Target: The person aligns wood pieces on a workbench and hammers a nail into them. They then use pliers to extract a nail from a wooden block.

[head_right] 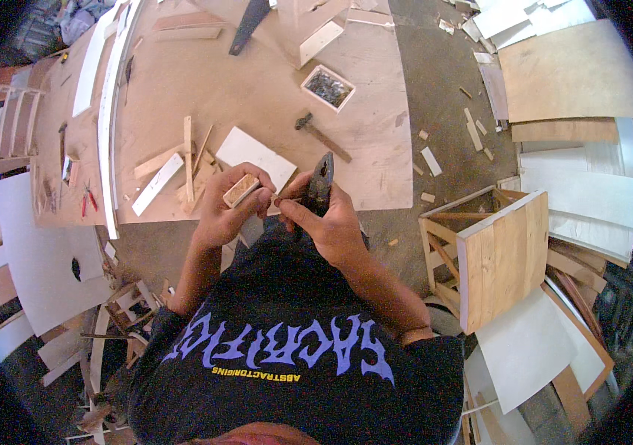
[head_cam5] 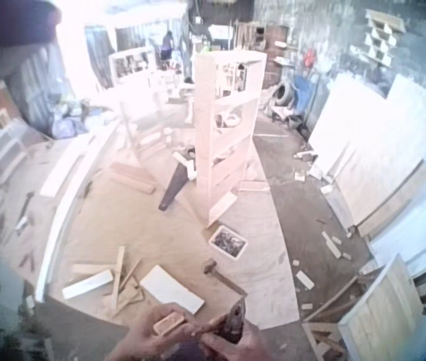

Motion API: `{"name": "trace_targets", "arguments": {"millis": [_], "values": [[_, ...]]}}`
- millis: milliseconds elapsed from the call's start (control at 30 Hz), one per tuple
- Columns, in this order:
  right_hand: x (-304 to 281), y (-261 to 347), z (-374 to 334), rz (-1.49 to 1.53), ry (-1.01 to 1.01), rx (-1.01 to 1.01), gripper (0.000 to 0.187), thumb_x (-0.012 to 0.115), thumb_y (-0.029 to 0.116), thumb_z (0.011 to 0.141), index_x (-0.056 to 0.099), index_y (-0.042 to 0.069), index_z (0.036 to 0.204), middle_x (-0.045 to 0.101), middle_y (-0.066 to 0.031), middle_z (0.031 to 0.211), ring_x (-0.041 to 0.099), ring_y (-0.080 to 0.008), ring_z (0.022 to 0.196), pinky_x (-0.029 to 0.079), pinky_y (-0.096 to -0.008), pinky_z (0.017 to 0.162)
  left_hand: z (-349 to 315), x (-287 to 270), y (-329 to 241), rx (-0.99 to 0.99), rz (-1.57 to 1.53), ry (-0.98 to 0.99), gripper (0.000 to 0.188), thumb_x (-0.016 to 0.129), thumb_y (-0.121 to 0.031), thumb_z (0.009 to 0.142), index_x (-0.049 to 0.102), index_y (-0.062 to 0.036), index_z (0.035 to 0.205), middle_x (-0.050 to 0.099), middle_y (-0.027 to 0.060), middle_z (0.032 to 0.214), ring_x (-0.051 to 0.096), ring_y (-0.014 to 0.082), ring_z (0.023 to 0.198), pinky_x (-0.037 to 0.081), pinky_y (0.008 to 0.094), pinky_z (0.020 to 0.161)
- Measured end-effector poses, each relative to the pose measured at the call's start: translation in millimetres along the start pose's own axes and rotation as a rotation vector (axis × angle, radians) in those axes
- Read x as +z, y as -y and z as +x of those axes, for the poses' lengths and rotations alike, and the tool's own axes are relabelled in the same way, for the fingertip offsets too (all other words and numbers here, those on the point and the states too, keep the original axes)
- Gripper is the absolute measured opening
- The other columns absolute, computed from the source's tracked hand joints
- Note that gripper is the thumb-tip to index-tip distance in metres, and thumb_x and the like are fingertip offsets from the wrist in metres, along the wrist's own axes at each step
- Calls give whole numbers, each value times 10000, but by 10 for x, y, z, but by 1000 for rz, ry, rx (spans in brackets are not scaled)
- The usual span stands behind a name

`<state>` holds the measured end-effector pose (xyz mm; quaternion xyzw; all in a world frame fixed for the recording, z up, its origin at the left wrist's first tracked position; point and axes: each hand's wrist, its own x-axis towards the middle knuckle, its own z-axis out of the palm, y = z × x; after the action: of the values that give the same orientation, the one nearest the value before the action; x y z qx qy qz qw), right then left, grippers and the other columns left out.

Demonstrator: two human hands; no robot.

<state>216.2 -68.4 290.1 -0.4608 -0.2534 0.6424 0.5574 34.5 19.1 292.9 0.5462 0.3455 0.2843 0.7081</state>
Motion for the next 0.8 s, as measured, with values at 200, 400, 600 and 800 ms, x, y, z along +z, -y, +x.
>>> {"name": "trace_targets", "arguments": {"millis": [200,400,600,800], "values": [[-543,-50,392,-167,-72,21,221,741,30,926,583,16,1080,680,-84,898,660,-158,736,546,-310,674,312,335,337,-52,29,-235,172,724,-145,969,667,-1,1043,634,-4,797,586,67,672,472,222,602],[-1344,-632,1395,-94,-328,34,210,778,90,895,634,15,1028,680,-76,804,671,-157,675,538,-295,579,625,328,852,-143,-143,-326,354,721,-245,978,648,12,1211,627,16,839,600,101,730,507,262,666],[-1748,-968,2355,-87,-428,82,263,751,76,904,579,22,1096,685,-101,866,675,-177,723,553,-296,593,470,368,950,-151,-413,-248,554,614,-331,1043,488,11,1461,647,128,1180,622,141,873,541,305,750],[-1812,-1016,2411,293,-382,189,226,643,-12,930,591,49,1142,676,-127,944,704,-245,795,573,-358,624,410,286,874,31,-379,-249,562,587,-305,1061,427,-7,1510,578,184,1419,638,161,939,545,316,792]]}}
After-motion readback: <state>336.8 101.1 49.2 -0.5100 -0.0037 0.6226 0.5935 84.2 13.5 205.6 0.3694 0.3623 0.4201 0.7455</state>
